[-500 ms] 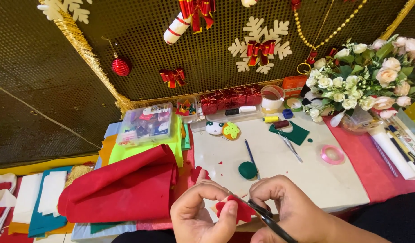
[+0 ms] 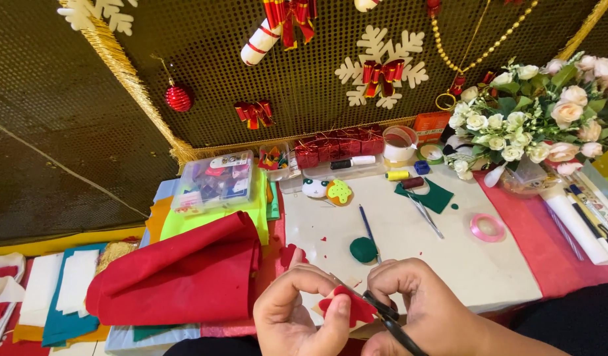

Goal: Cutting a flower shape from red felt using scissors and applying tape.

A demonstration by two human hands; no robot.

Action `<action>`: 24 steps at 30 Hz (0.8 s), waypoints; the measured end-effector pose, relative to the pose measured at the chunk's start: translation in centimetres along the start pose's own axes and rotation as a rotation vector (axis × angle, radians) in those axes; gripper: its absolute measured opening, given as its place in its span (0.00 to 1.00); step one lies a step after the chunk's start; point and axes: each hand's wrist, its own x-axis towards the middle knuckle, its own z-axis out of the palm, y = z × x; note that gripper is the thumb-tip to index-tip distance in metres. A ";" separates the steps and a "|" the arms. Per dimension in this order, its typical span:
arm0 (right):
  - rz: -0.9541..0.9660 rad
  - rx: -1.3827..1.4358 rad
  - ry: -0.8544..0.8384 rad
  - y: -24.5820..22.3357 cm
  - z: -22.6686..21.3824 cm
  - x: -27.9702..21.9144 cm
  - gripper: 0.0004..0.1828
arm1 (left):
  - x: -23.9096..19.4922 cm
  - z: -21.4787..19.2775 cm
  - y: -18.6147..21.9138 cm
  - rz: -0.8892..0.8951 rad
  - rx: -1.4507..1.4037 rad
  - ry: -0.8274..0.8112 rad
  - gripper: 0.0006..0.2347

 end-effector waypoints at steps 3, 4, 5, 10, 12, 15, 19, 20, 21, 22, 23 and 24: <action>-0.008 -0.038 -0.023 0.1 -0.3 0.1 0.37 | 0.3 -0.1 0.6 0.034 -0.006 -0.005 0.06; -0.008 -0.039 -0.028 0.2 -0.2 0.0 0.37 | 0.1 -0.2 0.4 0.033 -0.006 0.000 0.06; -0.007 -0.041 -0.022 0.2 -0.3 -0.1 0.38 | 0.0 -0.2 0.2 0.042 -0.016 0.004 0.07; 0.029 -0.049 -0.017 0.2 -0.6 -0.4 0.37 | 0.3 -0.6 0.8 0.023 0.044 -0.012 0.07; 0.088 -0.045 -0.029 0.1 -0.8 -0.5 0.37 | 0.5 -0.9 0.7 0.039 0.081 -0.055 0.08; 0.062 -0.083 -0.049 0.1 -1.1 -0.7 0.37 | 0.4 -1.4 0.3 -0.007 0.095 -0.080 0.06; 0.125 -0.058 -0.066 -0.1 -1.5 -0.9 0.36 | 0.7 -1.8 0.5 -0.007 0.107 -0.105 0.07; 0.115 -0.090 -0.081 -0.2 -1.7 -0.9 0.37 | 0.8 -1.9 0.4 -0.004 0.115 -0.135 0.06; 0.106 -0.121 -0.093 -0.3 -1.8 -1.0 0.38 | 0.8 -2.1 0.4 -0.002 0.122 -0.167 0.06; 0.107 -0.119 -0.091 -0.2 -1.8 -1.0 0.38 | 0.9 -2.2 0.4 -0.004 0.124 -0.170 0.06; 0.092 -0.099 -0.109 -0.2 -1.9 -1.1 0.38 | 0.9 -2.2 0.5 -0.008 0.133 -0.182 0.06; 0.077 -0.079 -0.127 -0.1 -1.9 -1.2 0.38 | 0.9 -2.3 0.5 -0.011 0.142 -0.195 0.05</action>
